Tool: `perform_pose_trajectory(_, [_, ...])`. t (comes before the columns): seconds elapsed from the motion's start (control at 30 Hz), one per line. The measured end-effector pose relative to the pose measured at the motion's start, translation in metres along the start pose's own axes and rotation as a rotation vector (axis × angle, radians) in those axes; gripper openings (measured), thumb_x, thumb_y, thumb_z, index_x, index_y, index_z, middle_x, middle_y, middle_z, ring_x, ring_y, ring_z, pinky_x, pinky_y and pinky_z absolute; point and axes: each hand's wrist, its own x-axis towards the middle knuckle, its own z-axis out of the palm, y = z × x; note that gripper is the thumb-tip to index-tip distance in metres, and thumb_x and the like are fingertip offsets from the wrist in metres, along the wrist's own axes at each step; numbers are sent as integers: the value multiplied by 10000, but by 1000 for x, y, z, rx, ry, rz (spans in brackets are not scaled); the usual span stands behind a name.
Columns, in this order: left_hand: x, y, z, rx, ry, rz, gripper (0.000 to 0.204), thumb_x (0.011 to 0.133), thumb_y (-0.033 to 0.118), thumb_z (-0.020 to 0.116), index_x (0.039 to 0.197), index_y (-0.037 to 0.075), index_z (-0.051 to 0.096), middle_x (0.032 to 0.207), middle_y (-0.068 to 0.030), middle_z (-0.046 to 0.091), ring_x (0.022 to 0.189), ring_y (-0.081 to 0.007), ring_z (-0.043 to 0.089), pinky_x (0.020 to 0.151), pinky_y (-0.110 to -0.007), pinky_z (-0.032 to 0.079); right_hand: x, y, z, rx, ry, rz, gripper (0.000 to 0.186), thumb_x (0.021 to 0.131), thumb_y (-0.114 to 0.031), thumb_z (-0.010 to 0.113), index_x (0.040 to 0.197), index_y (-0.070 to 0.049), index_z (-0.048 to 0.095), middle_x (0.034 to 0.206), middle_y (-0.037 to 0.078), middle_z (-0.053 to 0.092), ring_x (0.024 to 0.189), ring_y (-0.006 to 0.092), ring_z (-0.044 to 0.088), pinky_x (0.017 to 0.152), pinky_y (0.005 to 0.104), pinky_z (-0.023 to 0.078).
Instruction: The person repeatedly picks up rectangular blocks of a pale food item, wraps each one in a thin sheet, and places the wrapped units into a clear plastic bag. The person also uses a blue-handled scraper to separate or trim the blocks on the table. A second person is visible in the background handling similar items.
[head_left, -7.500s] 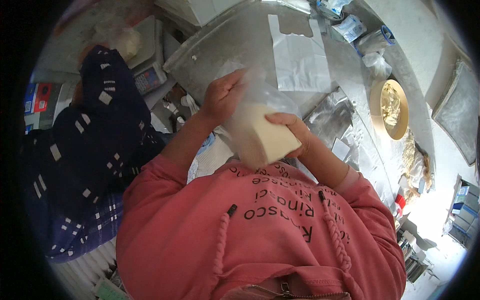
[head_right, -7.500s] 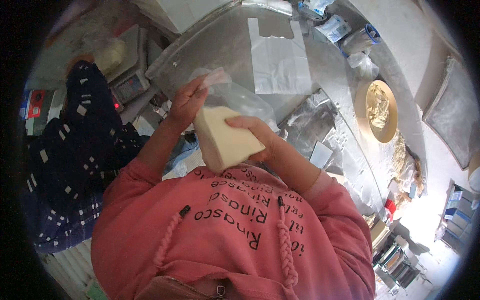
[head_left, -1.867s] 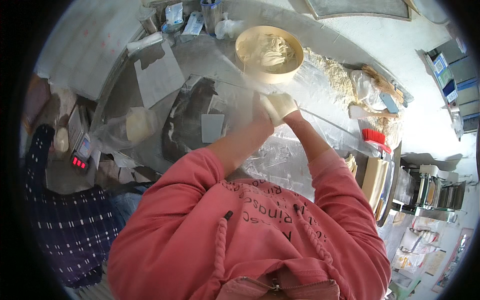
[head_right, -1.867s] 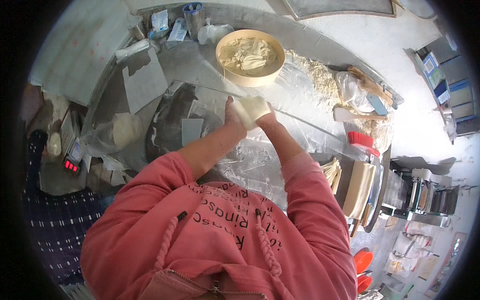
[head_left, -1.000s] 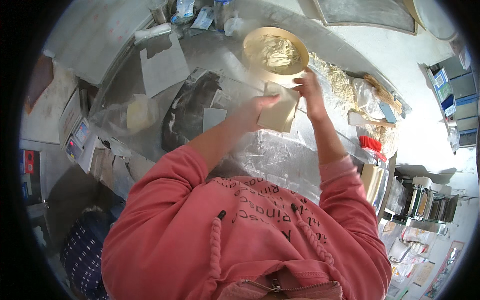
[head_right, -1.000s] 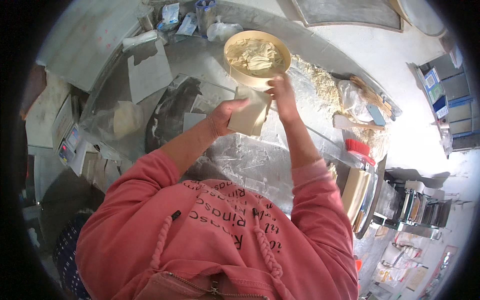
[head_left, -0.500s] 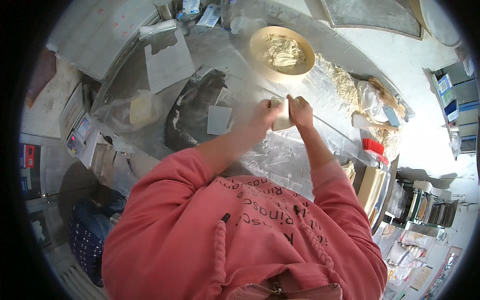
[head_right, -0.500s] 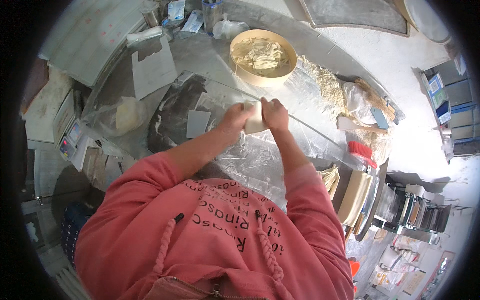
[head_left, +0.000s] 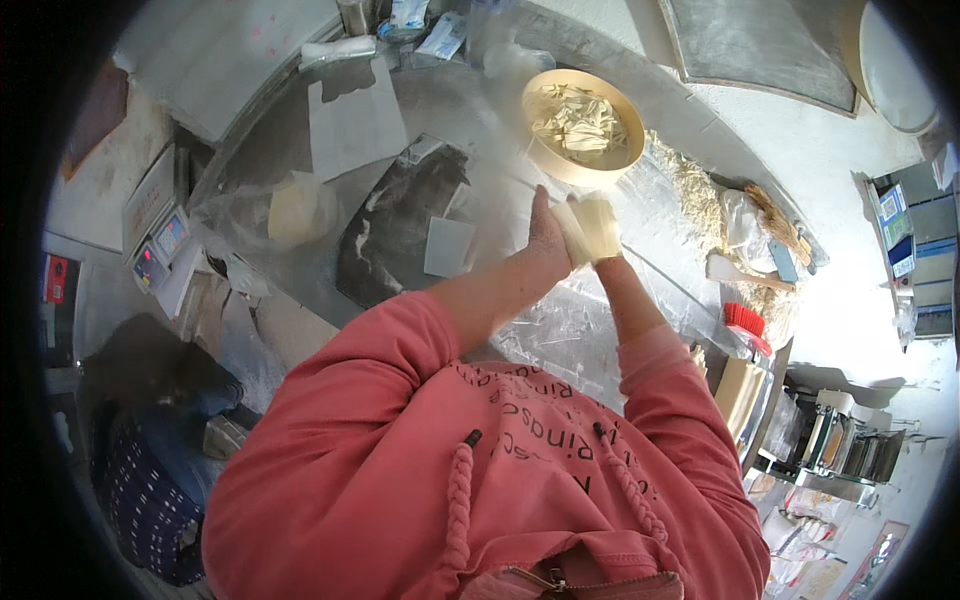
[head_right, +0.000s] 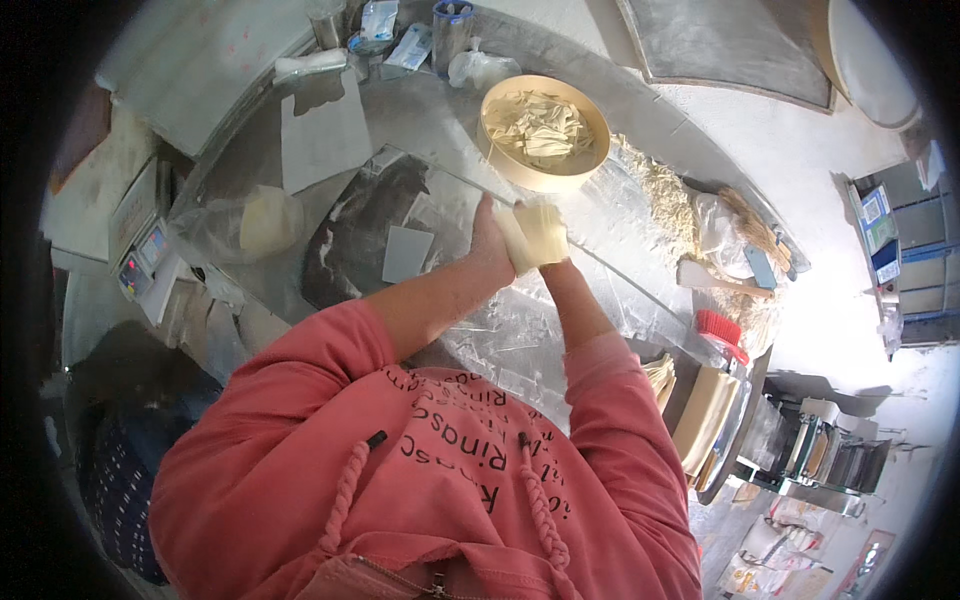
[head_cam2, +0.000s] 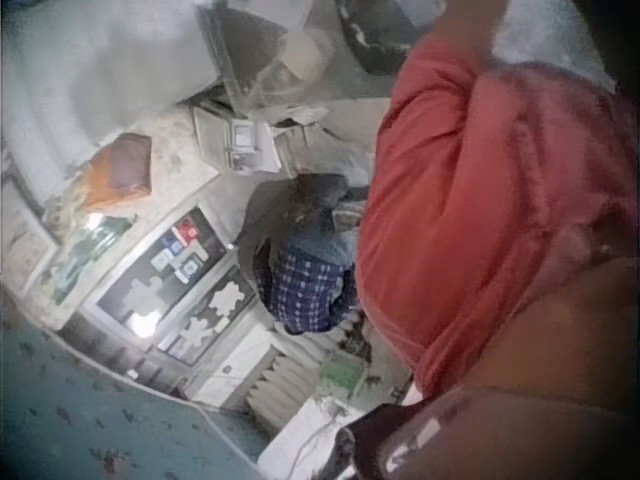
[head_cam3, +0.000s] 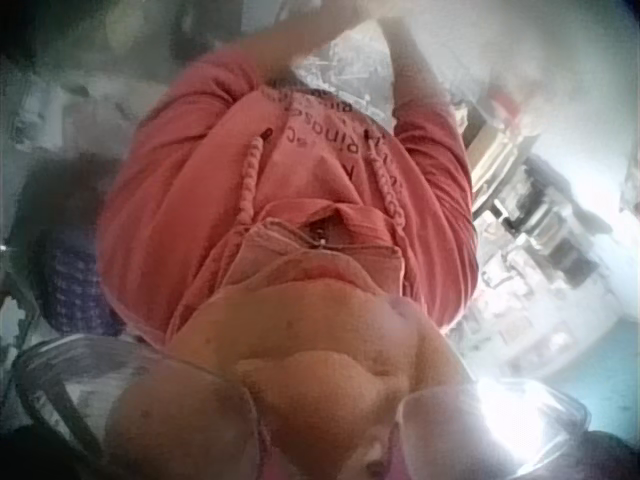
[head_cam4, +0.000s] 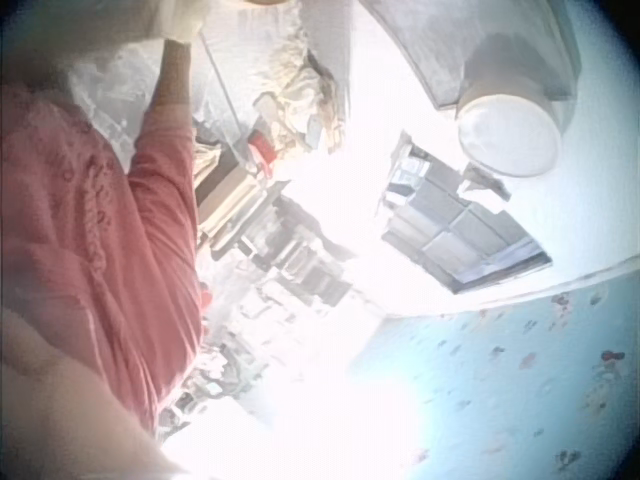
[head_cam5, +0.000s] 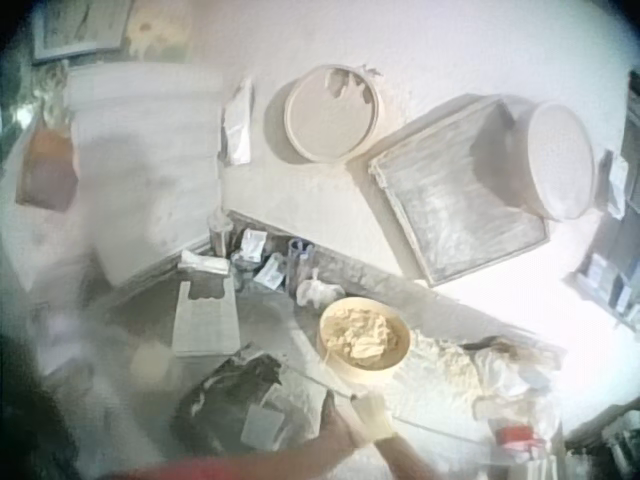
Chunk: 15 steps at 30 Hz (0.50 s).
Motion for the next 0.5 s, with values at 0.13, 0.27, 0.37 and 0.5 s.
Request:
perform_pose_trajectory(0.13, [14,3,-15,281,107,157,572,861,569,374,1123,83,523,1041,-90,575,942,-241,563,828,-363,448,-2,17,-10,603,140,-8,263,857,-301,598,932,-49,606,795,84,623,676,199,590,607,261,468])
perform_pose_trajectory(0.27, [1,28,-26,164,-103,-214,587,873,522,379,1136,15,513,1103,-131,569,1028,-293,541,921,-406,394,8,9,-15,459,-99,19,239,837,-243,585,914,-17,579,762,107,602,660,230,570,624,321,451])
perform_pose_trajectory(0.37, [-5,53,-22,267,-111,-270,600,880,522,392,1164,5,503,1104,-136,572,1026,-292,542,924,-415,395,-3,1,-53,1393,-198,352,297,879,-301,569,843,-8,593,673,52,583,595,115,539,554,278,439])
perform_pose_trajectory(0.5, [-22,63,12,716,-531,-290,652,845,577,439,1165,14,510,1143,-141,563,1034,-286,541,946,-421,372,8,-30,-77,850,-203,148,237,873,-305,573,812,-77,594,699,42,601,611,178,565,588,280,451])
